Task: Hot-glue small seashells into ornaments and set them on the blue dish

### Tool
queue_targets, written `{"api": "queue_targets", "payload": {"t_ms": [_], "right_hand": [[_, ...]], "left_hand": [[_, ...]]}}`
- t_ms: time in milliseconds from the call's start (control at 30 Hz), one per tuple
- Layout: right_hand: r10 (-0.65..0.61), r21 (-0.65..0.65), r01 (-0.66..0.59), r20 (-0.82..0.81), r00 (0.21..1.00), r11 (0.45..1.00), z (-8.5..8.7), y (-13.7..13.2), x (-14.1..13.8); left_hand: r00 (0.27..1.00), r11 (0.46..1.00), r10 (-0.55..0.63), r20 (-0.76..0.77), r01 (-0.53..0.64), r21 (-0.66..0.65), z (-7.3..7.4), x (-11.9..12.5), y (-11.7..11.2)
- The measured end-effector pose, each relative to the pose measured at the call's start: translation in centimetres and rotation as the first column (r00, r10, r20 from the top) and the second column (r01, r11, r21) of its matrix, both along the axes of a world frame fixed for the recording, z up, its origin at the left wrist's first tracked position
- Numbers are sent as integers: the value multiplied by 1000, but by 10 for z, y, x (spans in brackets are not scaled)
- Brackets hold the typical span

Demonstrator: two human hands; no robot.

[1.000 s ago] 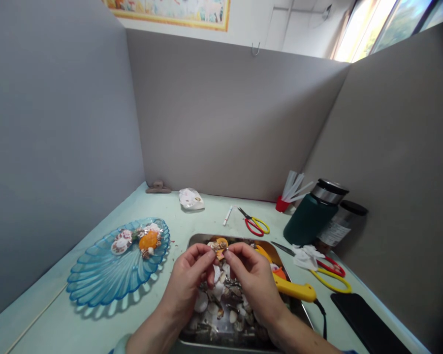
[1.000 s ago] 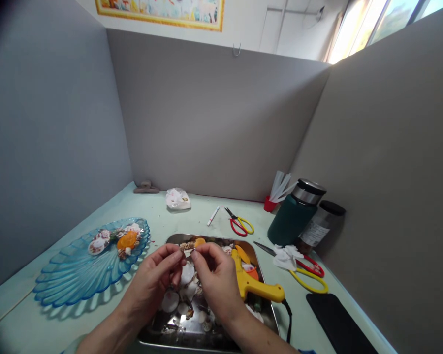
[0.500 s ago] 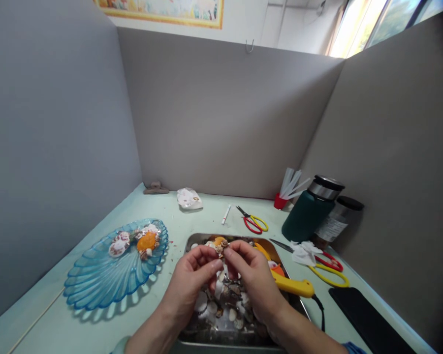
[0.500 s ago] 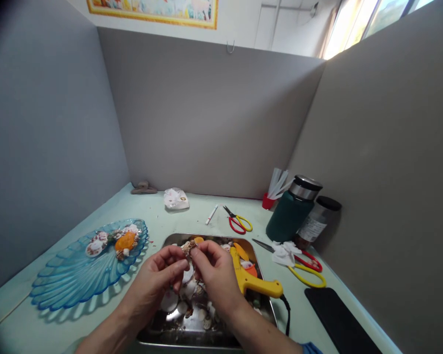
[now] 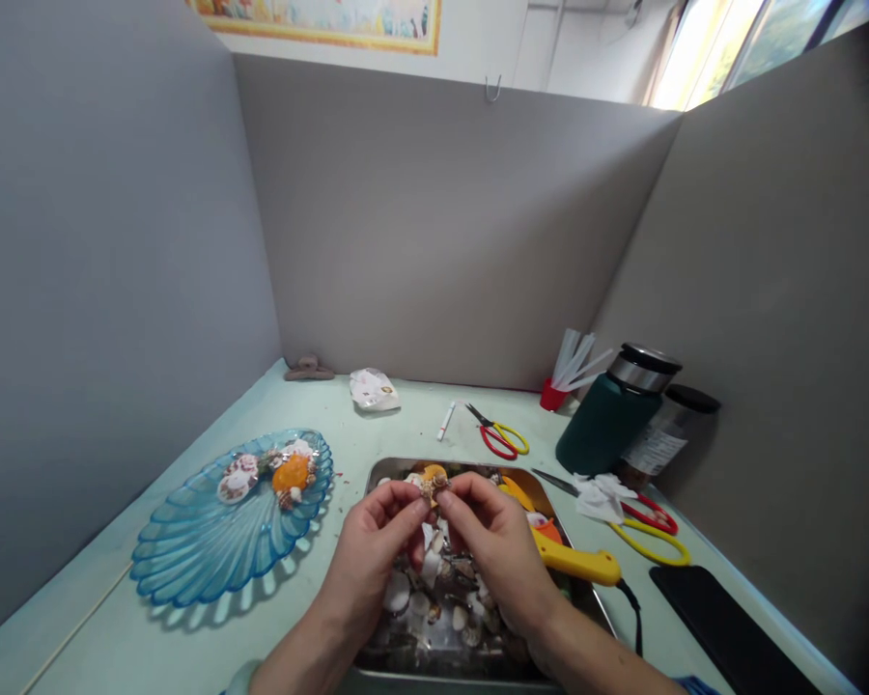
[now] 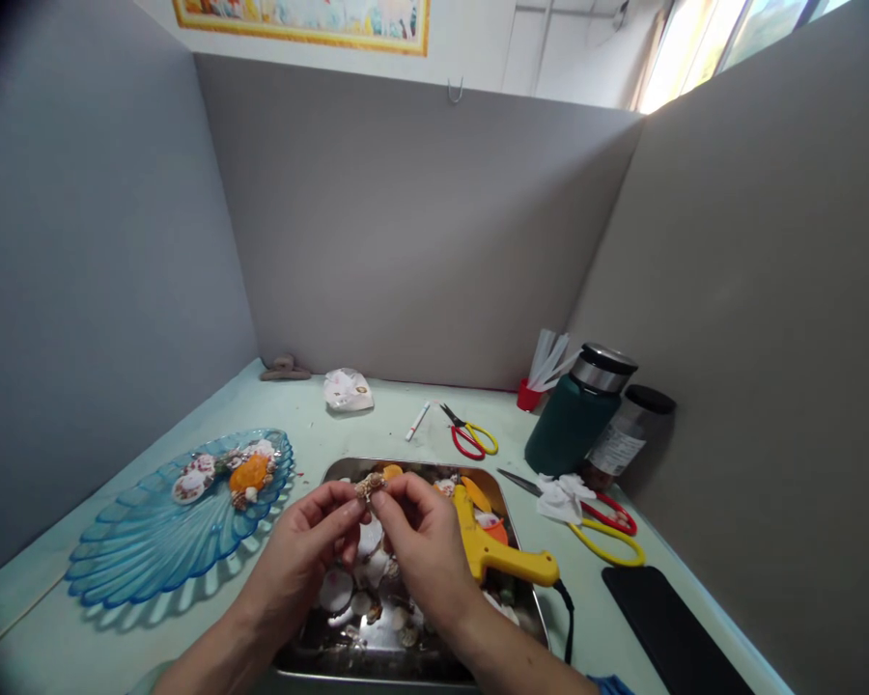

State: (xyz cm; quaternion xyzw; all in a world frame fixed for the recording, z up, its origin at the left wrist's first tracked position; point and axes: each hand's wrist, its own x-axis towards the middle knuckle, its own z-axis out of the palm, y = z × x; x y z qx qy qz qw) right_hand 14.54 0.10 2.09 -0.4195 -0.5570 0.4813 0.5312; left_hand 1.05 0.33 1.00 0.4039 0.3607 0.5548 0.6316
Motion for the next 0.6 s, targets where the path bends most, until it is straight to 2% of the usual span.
{"api": "queue_targets", "payload": {"t_ms": [267,467,600], "right_hand": [[-78,31,78,-14,997,996,-1,2,0],[-2,-65,-7,-134,991,998,7,0,-1],[60,-76,-74,-179,982,994,9,-1,0]], "left_hand": [[1000,1000,20,19,-21,11,0,-1,1],[999,999,42,-7,-42,15,5,2,-4],[999,999,32,-9,-32,34,6,2,-4]]}}
